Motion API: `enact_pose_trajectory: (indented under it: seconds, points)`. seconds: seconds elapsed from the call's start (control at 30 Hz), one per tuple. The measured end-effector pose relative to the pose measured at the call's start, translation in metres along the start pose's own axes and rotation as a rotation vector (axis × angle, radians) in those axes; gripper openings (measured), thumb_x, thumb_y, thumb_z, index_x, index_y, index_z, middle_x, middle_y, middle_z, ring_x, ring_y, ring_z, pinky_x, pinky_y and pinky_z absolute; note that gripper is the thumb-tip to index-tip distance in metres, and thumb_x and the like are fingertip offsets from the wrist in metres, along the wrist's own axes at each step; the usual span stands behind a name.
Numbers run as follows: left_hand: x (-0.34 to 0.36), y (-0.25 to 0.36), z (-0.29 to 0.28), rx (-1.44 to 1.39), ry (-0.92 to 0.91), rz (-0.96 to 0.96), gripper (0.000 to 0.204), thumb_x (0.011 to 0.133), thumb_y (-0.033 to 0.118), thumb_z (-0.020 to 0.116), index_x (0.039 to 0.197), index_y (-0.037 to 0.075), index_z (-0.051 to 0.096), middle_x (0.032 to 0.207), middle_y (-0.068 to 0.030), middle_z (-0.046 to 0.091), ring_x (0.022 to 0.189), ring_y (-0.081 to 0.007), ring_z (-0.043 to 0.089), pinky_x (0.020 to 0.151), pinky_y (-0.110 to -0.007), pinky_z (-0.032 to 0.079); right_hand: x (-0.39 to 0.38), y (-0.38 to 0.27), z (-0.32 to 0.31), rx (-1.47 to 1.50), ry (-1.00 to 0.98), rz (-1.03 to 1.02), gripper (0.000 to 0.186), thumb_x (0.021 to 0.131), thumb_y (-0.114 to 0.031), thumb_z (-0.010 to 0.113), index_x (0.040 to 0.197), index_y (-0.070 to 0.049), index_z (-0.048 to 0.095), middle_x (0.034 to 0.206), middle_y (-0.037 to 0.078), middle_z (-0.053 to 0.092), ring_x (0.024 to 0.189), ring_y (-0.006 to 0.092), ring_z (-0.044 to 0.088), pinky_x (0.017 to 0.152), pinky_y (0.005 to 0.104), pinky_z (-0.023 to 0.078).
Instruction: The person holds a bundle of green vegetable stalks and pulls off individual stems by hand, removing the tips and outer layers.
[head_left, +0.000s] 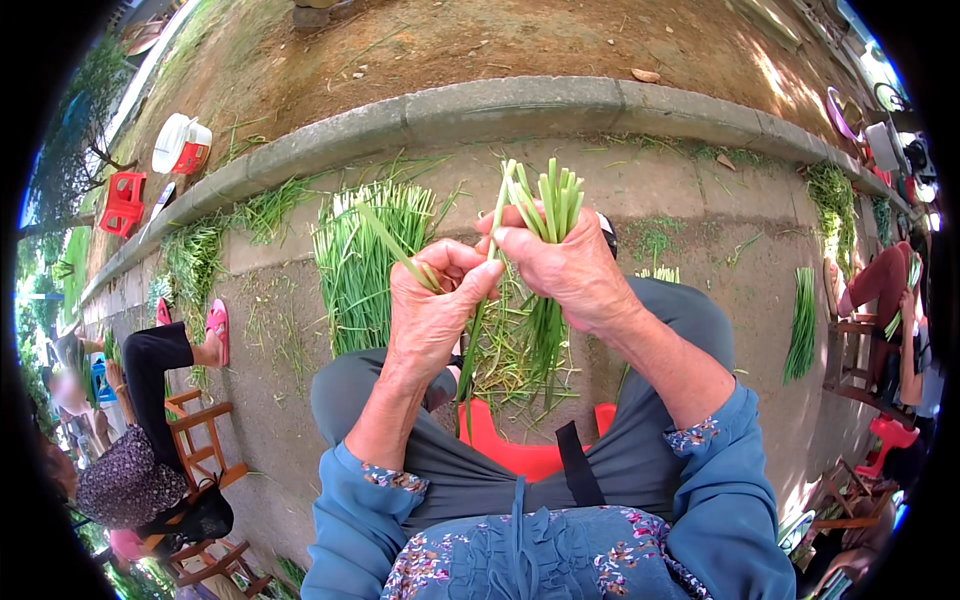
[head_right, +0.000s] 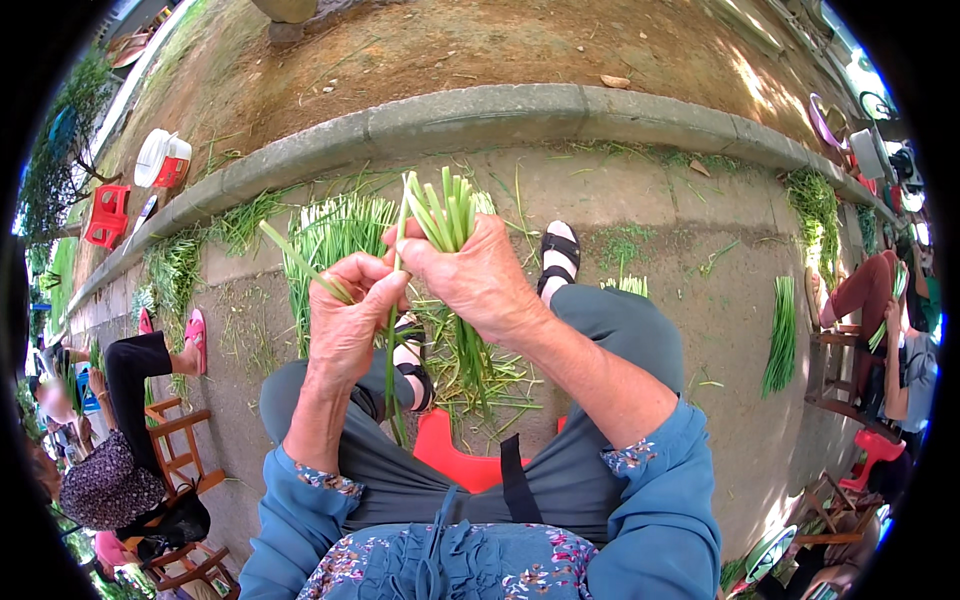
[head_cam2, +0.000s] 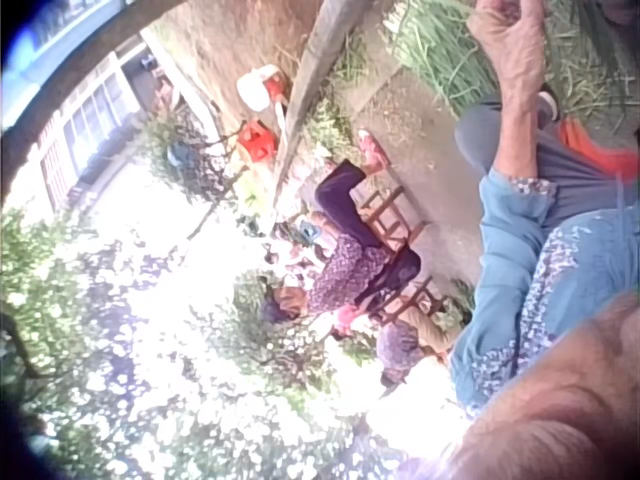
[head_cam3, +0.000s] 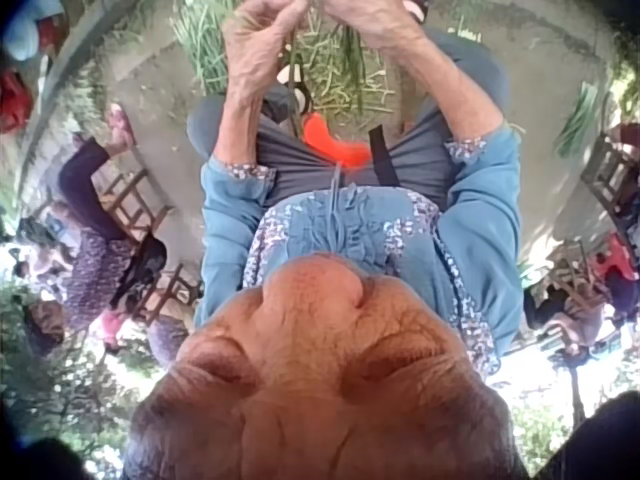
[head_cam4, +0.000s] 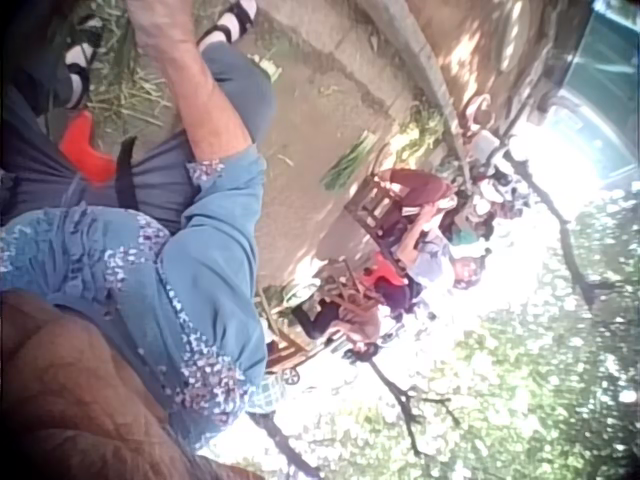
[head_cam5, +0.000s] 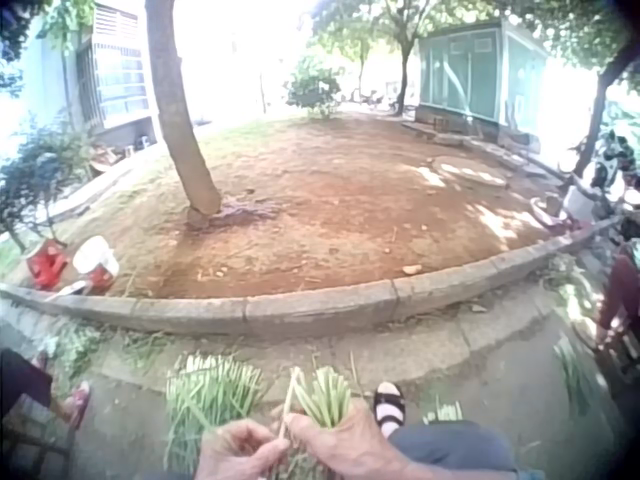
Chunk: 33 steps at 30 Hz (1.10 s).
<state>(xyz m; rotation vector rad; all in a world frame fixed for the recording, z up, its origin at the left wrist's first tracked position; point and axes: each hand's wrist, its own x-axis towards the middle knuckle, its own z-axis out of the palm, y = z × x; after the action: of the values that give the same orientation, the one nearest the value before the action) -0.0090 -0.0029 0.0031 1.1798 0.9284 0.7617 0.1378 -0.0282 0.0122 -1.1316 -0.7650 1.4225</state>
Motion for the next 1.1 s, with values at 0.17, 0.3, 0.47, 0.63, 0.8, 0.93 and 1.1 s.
enact_pose_trajectory:
  seconds: [0.17, 0.3, 0.47, 0.63, 0.8, 0.93, 1.1]
  points:
    - [0.000, -0.001, 0.001, -0.128, -0.041, -0.003, 0.009, 0.080, 0.011, 0.061, 0.081, 0.001, 0.060, 0.064, -0.0007, 0.058, 0.049, -0.0006, 0.044, 0.044, -0.015, 0.032, -0.001, -0.004, -0.002, 0.097, -0.021, 0.039, 0.017, 0.082, -0.012, 0.052, 0.094, -0.001, 0.059, 0.070, 0.001, 0.059, 0.041, 0.0000, 0.033, 0.037, 0.0165, 0.024]
    - [0.000, -0.001, 0.001, -0.251, -0.154, -0.096, 0.013, 0.081, 0.010, 0.059, 0.090, 0.001, 0.061, 0.064, -0.0014, 0.058, 0.045, -0.0010, 0.039, 0.042, -0.015, 0.029, 0.002, -0.010, -0.003, 0.139, -0.010, 0.057, 0.020, 0.084, -0.016, 0.051, 0.096, -0.002, 0.059, 0.068, -0.001, 0.058, 0.040, 0.0002, 0.031, 0.036, 0.0165, 0.022]
    - [0.001, -0.001, 0.000, -0.247, -0.108, -0.092, 0.016, 0.081, 0.009, 0.058, 0.094, 0.001, 0.061, 0.065, -0.0014, 0.058, 0.046, -0.0010, 0.039, 0.041, -0.015, 0.028, 0.002, -0.011, -0.011, 0.131, -0.085, 0.108, 0.025, 0.082, -0.013, 0.053, 0.104, -0.002, 0.057, 0.082, 0.003, 0.061, 0.043, -0.0004, 0.034, 0.038, 0.0150, 0.025]
    - [0.000, -0.002, -0.002, -0.241, -0.067, -0.060, 0.017, 0.080, 0.008, 0.059, 0.095, 0.001, 0.060, 0.065, -0.0016, 0.058, 0.046, -0.0012, 0.040, 0.041, -0.015, 0.029, 0.001, -0.010, -0.006, 0.083, -0.084, 0.130, 0.028, 0.076, -0.006, 0.059, 0.104, -0.002, 0.057, 0.082, 0.002, 0.061, 0.047, -0.0005, 0.039, 0.040, 0.0152, 0.027]
    - [0.000, -0.003, -0.002, -0.251, -0.084, -0.041, 0.017, 0.079, 0.008, 0.060, 0.095, 0.000, 0.060, 0.066, -0.0030, 0.059, 0.047, -0.0017, 0.043, 0.041, -0.015, 0.030, 0.000, -0.008, -0.003, 0.072, -0.076, 0.102, 0.028, 0.077, -0.005, 0.058, 0.105, -0.001, 0.056, 0.084, 0.002, 0.061, 0.048, -0.0009, 0.039, 0.040, 0.0144, 0.027]
    - [-0.001, -0.002, -0.001, -0.241, -0.067, -0.046, 0.017, 0.079, 0.007, 0.061, 0.095, 0.000, 0.060, 0.066, -0.0034, 0.060, 0.048, -0.0019, 0.045, 0.041, -0.015, 0.031, 0.000, -0.004, -0.003, 0.061, -0.074, 0.038, 0.027, 0.078, -0.004, 0.057, 0.104, -0.001, 0.056, 0.084, 0.003, 0.061, 0.048, -0.0007, 0.039, 0.040, 0.0145, 0.027]
    - [-0.001, -0.003, -0.002, -0.205, -0.062, -0.008, 0.017, 0.078, 0.005, 0.061, 0.095, 0.000, 0.061, 0.069, -0.0039, 0.062, 0.052, -0.0023, 0.050, 0.042, -0.015, 0.033, -0.001, -0.002, 0.000, 0.120, -0.038, 0.035, 0.021, 0.079, -0.006, 0.055, 0.100, 0.000, 0.058, 0.080, 0.004, 0.061, 0.045, -0.0002, 0.037, 0.038, 0.0154, 0.026]
